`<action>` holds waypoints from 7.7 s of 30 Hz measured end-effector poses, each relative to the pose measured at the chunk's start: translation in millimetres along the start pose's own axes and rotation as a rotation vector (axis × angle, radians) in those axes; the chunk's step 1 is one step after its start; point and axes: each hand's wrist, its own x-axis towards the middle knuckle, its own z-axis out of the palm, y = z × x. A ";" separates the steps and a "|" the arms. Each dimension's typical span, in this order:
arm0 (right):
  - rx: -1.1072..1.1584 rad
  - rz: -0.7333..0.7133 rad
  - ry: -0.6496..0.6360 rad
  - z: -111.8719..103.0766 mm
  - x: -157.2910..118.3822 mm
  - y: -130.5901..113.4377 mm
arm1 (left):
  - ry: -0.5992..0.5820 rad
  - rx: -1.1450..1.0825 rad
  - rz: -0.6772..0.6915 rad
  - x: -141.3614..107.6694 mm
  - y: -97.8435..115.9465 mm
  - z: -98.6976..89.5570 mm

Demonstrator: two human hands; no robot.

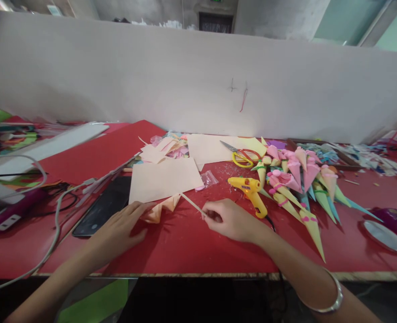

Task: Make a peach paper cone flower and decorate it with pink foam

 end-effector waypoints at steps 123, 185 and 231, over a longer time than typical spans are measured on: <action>-0.334 -0.140 0.925 -4.2 -7.8 -11.1 | -0.403 -1.307 0.084 25.9 38.6 -18.4; -0.619 -0.232 0.307 18.6 2.2 -26.1 | -0.443 -0.882 0.149 30.2 57.4 -28.5; -0.330 -0.011 0.130 6.8 3.5 -35.4 | -0.340 -0.977 0.094 25.5 59.7 -37.1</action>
